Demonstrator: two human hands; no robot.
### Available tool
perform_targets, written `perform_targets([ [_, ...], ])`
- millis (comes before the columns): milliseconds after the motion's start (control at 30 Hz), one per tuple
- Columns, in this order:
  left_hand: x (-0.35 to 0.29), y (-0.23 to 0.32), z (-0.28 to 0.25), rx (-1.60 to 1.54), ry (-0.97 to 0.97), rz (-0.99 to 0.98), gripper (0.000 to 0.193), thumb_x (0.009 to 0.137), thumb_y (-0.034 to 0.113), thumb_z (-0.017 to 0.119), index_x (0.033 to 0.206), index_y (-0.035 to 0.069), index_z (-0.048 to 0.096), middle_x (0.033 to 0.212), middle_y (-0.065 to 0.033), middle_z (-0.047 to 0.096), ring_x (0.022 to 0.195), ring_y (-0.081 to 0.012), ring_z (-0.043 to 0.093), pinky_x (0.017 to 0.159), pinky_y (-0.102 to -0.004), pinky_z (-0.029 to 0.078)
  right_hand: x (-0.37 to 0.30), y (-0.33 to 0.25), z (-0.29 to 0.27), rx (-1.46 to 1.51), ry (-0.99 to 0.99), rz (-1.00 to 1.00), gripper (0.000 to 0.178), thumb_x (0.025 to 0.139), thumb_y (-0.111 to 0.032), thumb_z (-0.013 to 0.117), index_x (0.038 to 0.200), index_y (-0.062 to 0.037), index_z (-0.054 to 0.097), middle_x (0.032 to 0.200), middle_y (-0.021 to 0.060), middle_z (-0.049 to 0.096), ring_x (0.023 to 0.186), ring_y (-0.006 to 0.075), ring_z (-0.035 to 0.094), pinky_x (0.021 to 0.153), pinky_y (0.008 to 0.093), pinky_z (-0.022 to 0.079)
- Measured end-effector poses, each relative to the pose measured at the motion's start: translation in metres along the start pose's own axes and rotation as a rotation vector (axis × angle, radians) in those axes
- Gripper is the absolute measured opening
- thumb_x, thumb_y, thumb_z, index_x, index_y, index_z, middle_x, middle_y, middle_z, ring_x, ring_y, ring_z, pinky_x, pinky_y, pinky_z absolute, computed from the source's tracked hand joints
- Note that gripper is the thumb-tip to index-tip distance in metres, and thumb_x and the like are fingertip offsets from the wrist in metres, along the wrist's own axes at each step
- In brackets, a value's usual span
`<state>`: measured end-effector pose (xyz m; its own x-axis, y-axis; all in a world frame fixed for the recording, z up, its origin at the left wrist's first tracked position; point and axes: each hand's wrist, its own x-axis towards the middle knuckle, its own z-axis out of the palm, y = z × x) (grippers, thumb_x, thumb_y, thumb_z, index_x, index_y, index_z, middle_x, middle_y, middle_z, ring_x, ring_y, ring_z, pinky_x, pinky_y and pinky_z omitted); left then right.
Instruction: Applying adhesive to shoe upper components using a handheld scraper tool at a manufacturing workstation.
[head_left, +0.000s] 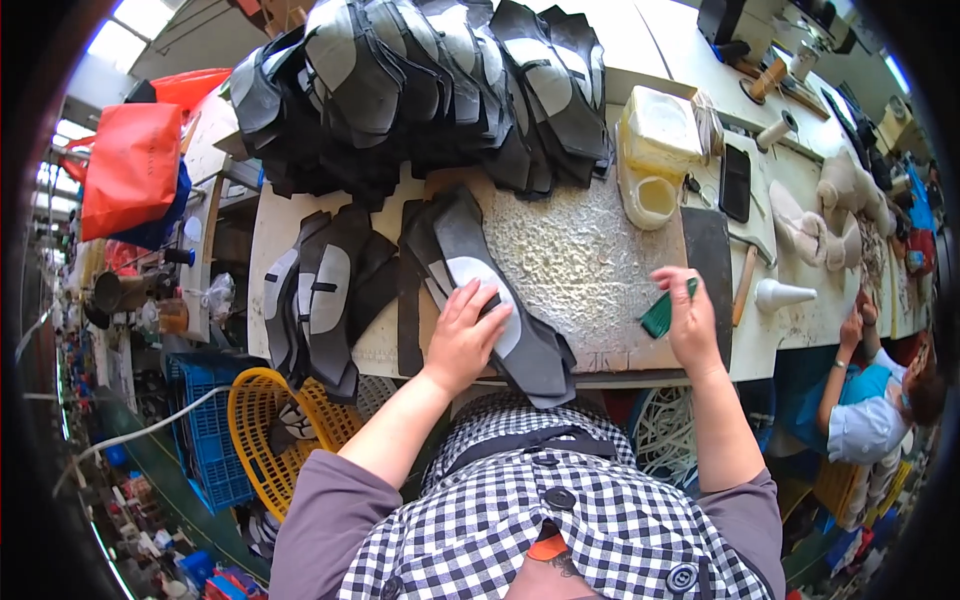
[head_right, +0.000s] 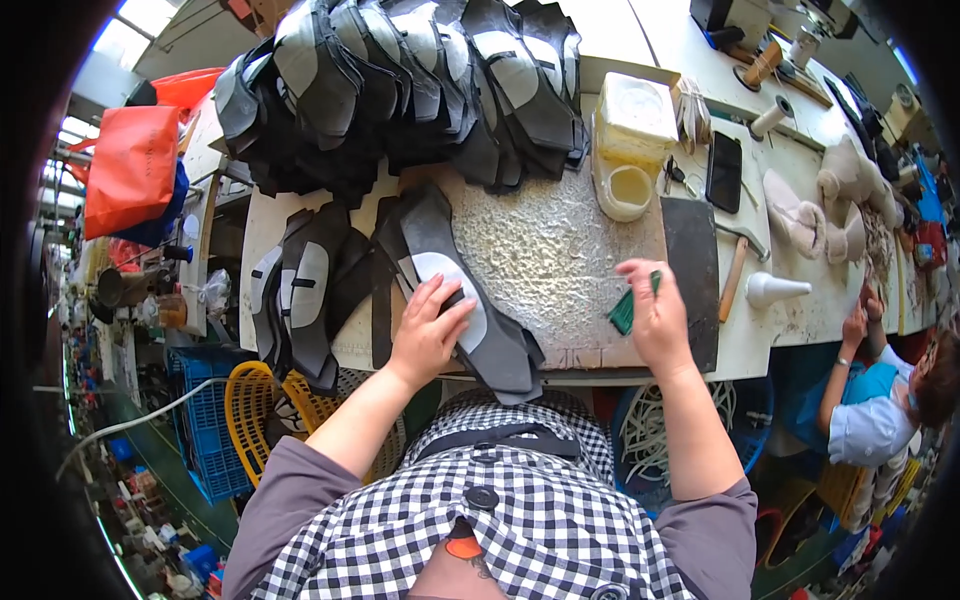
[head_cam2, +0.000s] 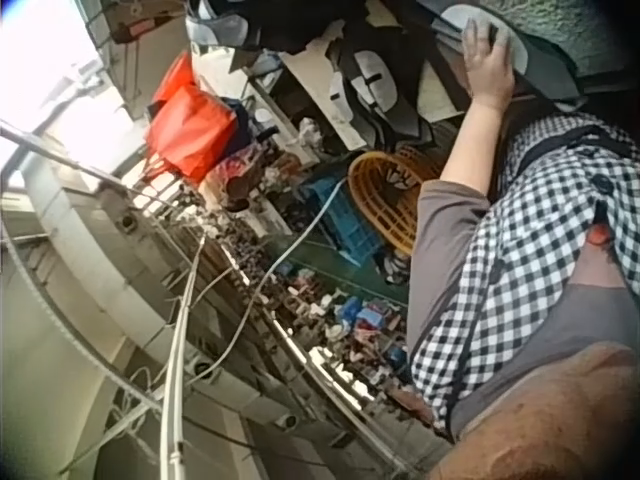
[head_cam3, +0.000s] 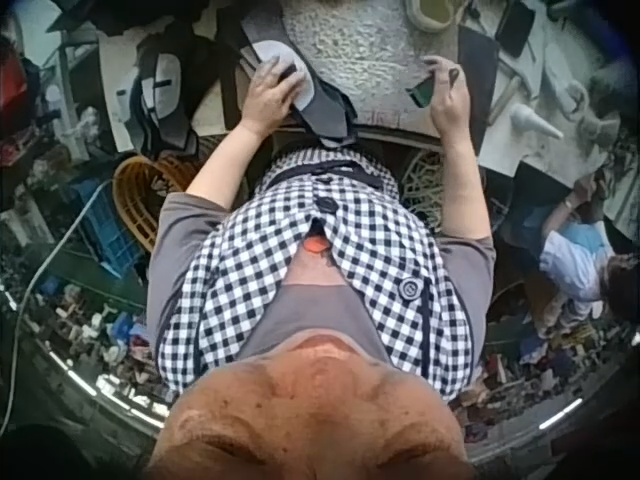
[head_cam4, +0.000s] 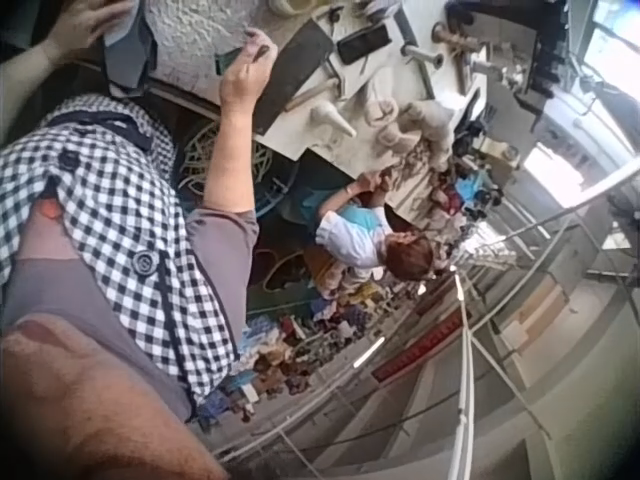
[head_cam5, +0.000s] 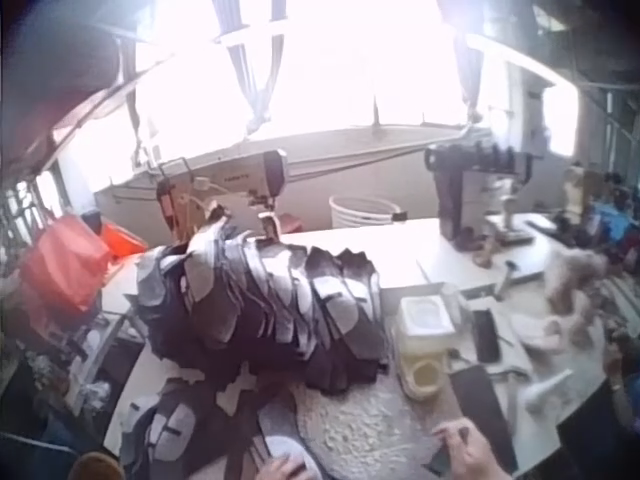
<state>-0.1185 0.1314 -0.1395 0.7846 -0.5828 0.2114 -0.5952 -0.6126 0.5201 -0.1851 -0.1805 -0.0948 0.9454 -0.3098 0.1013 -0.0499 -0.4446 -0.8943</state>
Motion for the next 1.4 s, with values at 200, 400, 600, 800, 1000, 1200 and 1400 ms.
perform_targets([
  [200, 0.007, 0.013, 0.002, 0.072, 0.050, -0.037, 0.043, 0.074, 0.009, 0.069, 0.115, 0.010, 0.059, 0.123, -0.0090, 0.055, 0.125, -0.0298, 0.044, 0.104, -0.0438, 0.035, 0.068, 0.039, 0.003, -0.015, 0.029, -0.082, 0.021, 0.091, -0.012, 0.061, 0.111, -0.0052, 0.064, 0.100, 0.0059, 0.063, 0.091, 0.0121, 0.058, 0.083, 0.0251, 0.045],
  [400, 0.030, 0.013, -0.018, 0.033, 0.131, -0.237, 0.030, 0.080, 0.016, 0.068, 0.107, 0.007, 0.062, 0.110, -0.0096, 0.057, 0.105, -0.0312, 0.052, 0.091, -0.0387, 0.044, 0.107, 0.033, -0.010, 0.139, 0.401, -0.185, 0.013, 0.086, -0.009, 0.067, 0.099, -0.0073, 0.068, 0.083, 0.0058, 0.069, 0.071, 0.0124, 0.062, 0.070, 0.0255, 0.049],
  [600, 0.049, -0.018, -0.006, 0.088, 0.042, -0.430, 0.056, 0.078, 0.018, 0.069, 0.129, 0.007, 0.050, 0.123, -0.0182, 0.042, 0.113, -0.0357, 0.046, 0.097, -0.0386, 0.041, 0.124, 0.045, 0.004, -0.188, 0.349, -0.166, 0.012, 0.085, -0.018, 0.067, 0.094, -0.0102, 0.067, 0.074, 0.0110, 0.066, 0.064, 0.0217, 0.063, 0.060, 0.0316, 0.048],
  [800, 0.057, -0.051, -0.019, -0.391, -0.211, -0.685, 0.094, 0.064, 0.035, 0.079, 0.142, 0.006, 0.036, 0.128, -0.0209, 0.033, 0.121, -0.0331, 0.041, 0.104, -0.0349, 0.036, 0.106, 0.074, -0.021, 0.283, 0.204, 0.344, 0.015, 0.091, -0.016, 0.059, 0.100, -0.0052, 0.057, 0.085, 0.0044, 0.061, 0.068, 0.0131, 0.061, 0.059, 0.0260, 0.050],
  [1000, 0.064, -0.046, -0.030, -0.411, -0.278, -0.734, 0.110, 0.052, 0.029, 0.089, 0.143, 0.005, 0.032, 0.127, -0.0194, 0.035, 0.119, -0.0314, 0.045, 0.102, -0.0352, 0.041, 0.078, 0.009, 0.132, 0.672, -0.075, 0.313, 0.018, 0.093, -0.018, 0.059, 0.105, -0.0055, 0.054, 0.089, 0.0053, 0.057, 0.076, 0.0147, 0.061, 0.060, 0.0302, 0.059],
  [1200, 0.061, -0.049, -0.026, -0.388, -0.237, -0.675, 0.114, 0.047, 0.030, 0.092, 0.141, 0.002, 0.033, 0.123, -0.0188, 0.038, 0.117, -0.0308, 0.046, 0.100, -0.0354, 0.041, 0.101, -0.022, 0.185, 0.003, -0.003, -0.118, 0.014, 0.087, -0.004, 0.054, 0.101, -0.0056, 0.050, 0.095, 0.0185, 0.060, 0.088, 0.0417, 0.058, 0.073, 0.0438, 0.047],
  [1400, 0.051, -0.061, -0.022, -0.476, -0.230, -0.640, 0.119, 0.045, 0.033, 0.092, 0.142, 0.004, 0.031, 0.121, -0.0169, 0.037, 0.115, -0.0299, 0.045, 0.100, -0.0353, 0.041, 0.110, -0.026, 0.188, -0.058, -0.104, -0.270, 0.013, 0.088, -0.004, 0.056, 0.100, -0.0061, 0.053, 0.094, 0.0158, 0.061, 0.086, 0.0364, 0.060, 0.072, 0.0383, 0.050],
])
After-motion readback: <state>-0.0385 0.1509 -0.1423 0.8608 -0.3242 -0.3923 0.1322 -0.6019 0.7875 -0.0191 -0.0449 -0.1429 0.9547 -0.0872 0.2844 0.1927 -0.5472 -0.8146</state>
